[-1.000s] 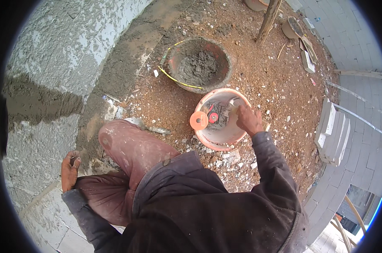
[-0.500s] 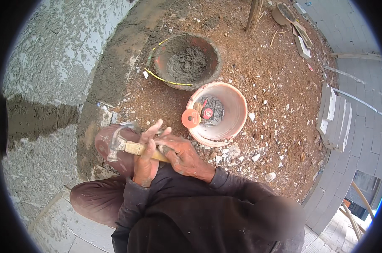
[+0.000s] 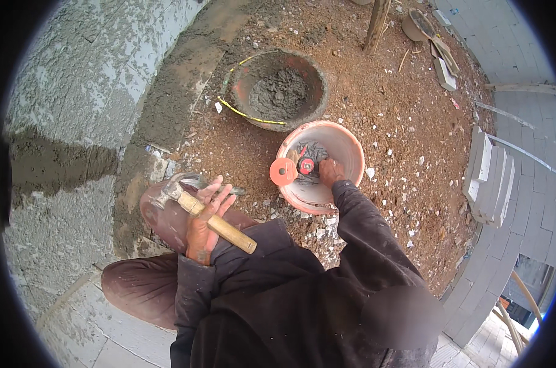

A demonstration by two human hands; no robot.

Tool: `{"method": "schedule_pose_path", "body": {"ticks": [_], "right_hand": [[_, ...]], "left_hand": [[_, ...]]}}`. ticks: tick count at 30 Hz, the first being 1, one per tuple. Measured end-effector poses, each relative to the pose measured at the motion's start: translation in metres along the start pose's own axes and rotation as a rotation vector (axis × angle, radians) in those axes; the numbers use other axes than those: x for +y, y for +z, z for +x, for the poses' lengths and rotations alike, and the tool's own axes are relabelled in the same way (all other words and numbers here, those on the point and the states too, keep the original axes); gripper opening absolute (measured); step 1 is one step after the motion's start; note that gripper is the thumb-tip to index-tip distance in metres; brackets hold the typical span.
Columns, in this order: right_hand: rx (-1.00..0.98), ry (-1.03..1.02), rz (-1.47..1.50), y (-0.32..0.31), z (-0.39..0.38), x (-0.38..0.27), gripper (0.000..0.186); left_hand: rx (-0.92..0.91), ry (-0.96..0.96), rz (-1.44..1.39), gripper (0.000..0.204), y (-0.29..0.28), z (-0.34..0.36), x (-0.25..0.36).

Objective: The person uses a wooden float to smooth wet mortar on a block wall, applies more mortar with a trowel, and uses a hammer to drive a nail into a pipe.

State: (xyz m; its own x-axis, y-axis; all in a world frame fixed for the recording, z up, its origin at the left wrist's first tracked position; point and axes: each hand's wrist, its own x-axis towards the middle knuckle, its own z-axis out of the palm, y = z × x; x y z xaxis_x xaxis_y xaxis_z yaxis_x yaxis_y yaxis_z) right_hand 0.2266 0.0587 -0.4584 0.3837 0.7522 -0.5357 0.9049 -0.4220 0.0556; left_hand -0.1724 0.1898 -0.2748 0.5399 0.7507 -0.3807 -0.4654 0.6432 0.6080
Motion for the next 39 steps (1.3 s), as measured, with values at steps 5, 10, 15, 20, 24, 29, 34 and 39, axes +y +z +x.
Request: {"method": "schedule_pose_path", "body": {"ticks": [5, 10, 15, 20, 24, 29, 34, 39], "right_hand": [[0.171, -0.115, 0.244, 0.008, -0.007, 0.060, 0.015], [-0.015, -0.060, 1.150, -0.062, -0.014, 0.027, 0.008], [-0.111, 0.170, 1.536, -0.071, -0.017, 0.018, 0.007], [-0.072, 0.062, 1.416, -0.075, -0.010, 0.020, 0.009], [0.076, 0.037, 1.404, -0.069, -0.001, 0.020, 0.012], [0.196, 0.070, 0.380, -0.046, 0.004, 0.032, 0.023], [0.162, 0.089, 0.047, -0.044, -0.005, 0.018, 0.032], [0.277, -0.031, -0.002, -0.055, -0.005, -0.006, 0.045]], "left_hand": [[-0.008, -0.047, -0.112, 0.032, -0.002, 0.002, 0.005], [0.016, -0.053, -0.163, 0.028, -0.012, 0.000, 0.009], [-0.047, -0.090, -0.205, 0.022, -0.006, 0.004, 0.005], [-0.042, -0.084, -0.204, 0.021, -0.008, 0.003, 0.008], [-0.040, -0.084, -0.214, 0.020, -0.010, 0.001, 0.008], [-0.065, -0.088, -0.195, 0.019, -0.007, 0.003, 0.005], [-0.048, -0.100, -0.160, 0.018, -0.004, 0.002, 0.008], [-0.009, -0.088, -0.141, 0.019, -0.008, -0.001, 0.011]]}}
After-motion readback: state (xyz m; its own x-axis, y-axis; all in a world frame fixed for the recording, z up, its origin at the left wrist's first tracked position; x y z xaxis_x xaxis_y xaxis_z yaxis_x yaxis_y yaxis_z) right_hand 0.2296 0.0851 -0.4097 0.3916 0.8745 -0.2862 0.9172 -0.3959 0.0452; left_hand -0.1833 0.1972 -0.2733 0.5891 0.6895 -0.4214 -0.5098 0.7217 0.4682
